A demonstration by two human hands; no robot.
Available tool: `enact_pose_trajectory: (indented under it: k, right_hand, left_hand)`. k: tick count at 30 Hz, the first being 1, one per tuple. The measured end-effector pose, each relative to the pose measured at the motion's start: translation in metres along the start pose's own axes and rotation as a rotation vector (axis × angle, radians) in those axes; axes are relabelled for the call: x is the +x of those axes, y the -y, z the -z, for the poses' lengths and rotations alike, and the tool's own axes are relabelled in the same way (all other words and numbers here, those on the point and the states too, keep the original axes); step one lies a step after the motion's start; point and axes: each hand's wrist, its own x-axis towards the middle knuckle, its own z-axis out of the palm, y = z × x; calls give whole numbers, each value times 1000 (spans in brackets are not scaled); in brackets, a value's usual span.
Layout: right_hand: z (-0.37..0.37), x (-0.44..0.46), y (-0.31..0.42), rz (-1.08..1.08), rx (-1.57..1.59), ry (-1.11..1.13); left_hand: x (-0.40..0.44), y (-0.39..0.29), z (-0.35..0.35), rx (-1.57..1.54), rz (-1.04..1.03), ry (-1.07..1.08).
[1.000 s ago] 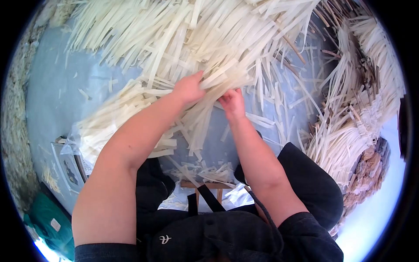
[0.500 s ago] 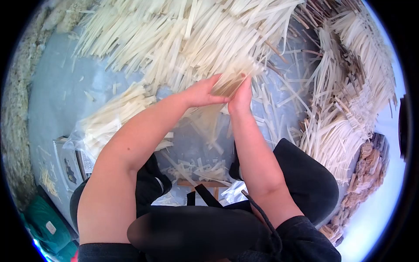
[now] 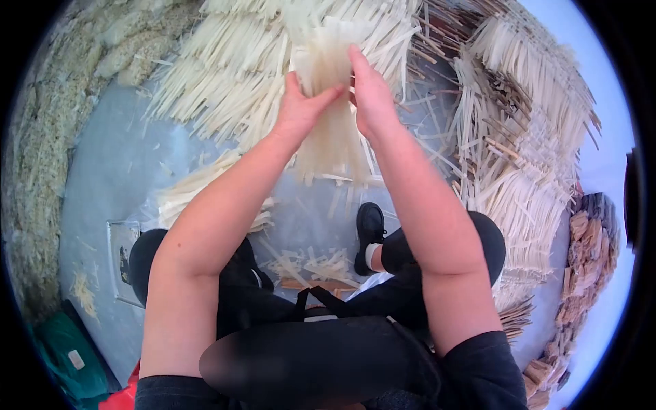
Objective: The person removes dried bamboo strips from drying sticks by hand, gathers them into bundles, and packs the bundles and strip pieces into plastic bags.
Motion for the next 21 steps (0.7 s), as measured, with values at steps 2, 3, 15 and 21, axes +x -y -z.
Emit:
enact_pose_trajectory:
  k: [2, 3, 15, 21]
  right_hand:
    - [10, 4, -2, -91, -60, 264]
    - [12, -4, 0, -86, -60, 263]
    - [15, -55, 3, -106, -270, 464]
    - [6, -47, -3, -82, -332, 399]
  left_hand:
    - [-11, -15, 13, -55, 68, -26]
    - [-17, -21, 19, -113, 148, -53]
    - [-80, -40, 57, -220, 425, 369]
    - [-79, -15, 40, -310, 279, 261]
